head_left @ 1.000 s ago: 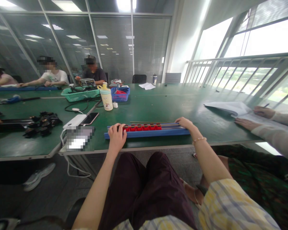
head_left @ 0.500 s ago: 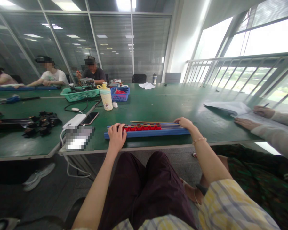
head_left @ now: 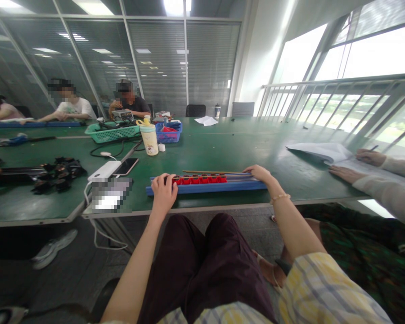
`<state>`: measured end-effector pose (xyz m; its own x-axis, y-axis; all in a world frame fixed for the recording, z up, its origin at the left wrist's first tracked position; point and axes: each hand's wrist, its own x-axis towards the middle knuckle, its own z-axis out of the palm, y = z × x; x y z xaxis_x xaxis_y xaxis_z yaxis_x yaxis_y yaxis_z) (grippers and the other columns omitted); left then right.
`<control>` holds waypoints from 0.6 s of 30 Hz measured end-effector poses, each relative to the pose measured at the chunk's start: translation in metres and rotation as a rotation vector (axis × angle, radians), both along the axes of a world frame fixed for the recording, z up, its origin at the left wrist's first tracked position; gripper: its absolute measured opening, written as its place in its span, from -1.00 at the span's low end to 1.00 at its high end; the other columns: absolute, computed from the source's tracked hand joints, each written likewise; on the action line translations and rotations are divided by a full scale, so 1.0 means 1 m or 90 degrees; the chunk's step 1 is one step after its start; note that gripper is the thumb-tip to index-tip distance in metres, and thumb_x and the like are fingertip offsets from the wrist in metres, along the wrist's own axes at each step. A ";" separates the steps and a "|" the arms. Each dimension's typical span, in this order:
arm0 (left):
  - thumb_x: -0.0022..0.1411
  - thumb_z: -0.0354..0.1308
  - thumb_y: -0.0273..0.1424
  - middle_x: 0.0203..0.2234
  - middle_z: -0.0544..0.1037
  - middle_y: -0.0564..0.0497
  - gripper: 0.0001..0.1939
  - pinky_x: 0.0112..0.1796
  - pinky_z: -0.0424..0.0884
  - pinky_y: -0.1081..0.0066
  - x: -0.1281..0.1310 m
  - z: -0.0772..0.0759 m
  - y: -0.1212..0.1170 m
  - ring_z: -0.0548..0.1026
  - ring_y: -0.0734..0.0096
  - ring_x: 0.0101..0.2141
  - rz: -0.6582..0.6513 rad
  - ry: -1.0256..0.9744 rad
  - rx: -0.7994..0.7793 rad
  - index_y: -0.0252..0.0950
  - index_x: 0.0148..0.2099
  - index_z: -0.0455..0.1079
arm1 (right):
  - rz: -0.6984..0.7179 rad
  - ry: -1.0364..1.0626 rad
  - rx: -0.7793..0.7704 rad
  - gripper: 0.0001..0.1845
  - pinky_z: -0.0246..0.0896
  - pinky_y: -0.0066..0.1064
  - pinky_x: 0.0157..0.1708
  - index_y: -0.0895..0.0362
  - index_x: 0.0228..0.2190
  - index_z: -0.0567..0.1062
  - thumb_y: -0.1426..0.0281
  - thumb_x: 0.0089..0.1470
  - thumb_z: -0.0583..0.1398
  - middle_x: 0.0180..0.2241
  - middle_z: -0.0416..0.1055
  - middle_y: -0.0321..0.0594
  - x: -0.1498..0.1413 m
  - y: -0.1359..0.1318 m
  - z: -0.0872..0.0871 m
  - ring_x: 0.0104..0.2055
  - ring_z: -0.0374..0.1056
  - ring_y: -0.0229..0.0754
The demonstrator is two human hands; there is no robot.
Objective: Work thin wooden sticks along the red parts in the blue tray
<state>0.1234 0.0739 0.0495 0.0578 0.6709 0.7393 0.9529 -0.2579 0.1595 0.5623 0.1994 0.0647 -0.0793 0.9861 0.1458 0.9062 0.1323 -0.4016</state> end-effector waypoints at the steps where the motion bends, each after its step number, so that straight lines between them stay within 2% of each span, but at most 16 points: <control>1: 0.37 -0.06 -0.28 0.06 0.37 -0.21 -0.62 0.05 0.24 0.04 0.000 0.000 0.000 0.23 -0.01 0.04 0.000 -0.001 -0.001 -0.24 0.13 0.39 | 0.007 0.000 0.003 -0.69 0.33 -0.46 -0.28 0.01 -0.35 0.71 0.43 0.01 0.15 -0.37 0.63 -0.22 0.001 0.000 -0.001 -0.35 0.47 -0.16; 6: 0.37 -0.06 -0.28 0.05 0.36 -0.21 -0.62 0.07 0.23 0.03 0.001 0.001 -0.001 0.22 0.00 0.04 -0.002 -0.005 -0.007 -0.24 0.13 0.39 | 0.003 -0.013 0.032 -0.61 0.33 -0.48 -0.27 -0.01 -0.23 0.69 0.46 -0.01 0.13 -0.36 0.63 -0.25 0.004 0.003 -0.007 -0.32 0.46 -0.17; 11: 0.37 -0.06 -0.28 0.05 0.37 -0.21 -0.62 0.07 0.23 0.03 0.001 0.001 0.000 0.22 0.01 0.03 -0.002 -0.005 -0.005 -0.24 0.13 0.40 | -0.053 -0.037 0.055 -0.51 0.31 -0.44 -0.13 0.03 -0.17 0.67 0.56 -0.01 0.06 -0.24 0.61 -0.19 0.004 0.003 -0.014 -0.18 0.45 -0.16; 14: 0.37 -0.05 -0.28 0.05 0.37 -0.21 -0.62 0.07 0.23 0.03 0.000 0.000 0.000 0.22 0.01 0.04 -0.002 -0.003 -0.004 -0.23 0.13 0.40 | -0.098 -0.034 0.112 -0.53 0.27 -0.40 -0.05 0.10 -0.18 0.66 0.55 0.06 0.01 -0.16 0.56 -0.10 0.002 -0.003 -0.016 -0.10 0.42 -0.14; 18: 0.37 -0.06 -0.28 0.06 0.37 -0.21 -0.62 0.07 0.23 0.03 0.000 0.001 -0.001 0.21 0.01 0.04 -0.003 -0.003 -0.004 -0.24 0.13 0.39 | -0.202 0.035 0.224 -0.57 0.24 -0.35 -0.05 0.12 -0.24 0.64 0.50 0.12 -0.02 -0.16 0.50 -0.04 -0.003 -0.016 -0.015 -0.14 0.39 -0.13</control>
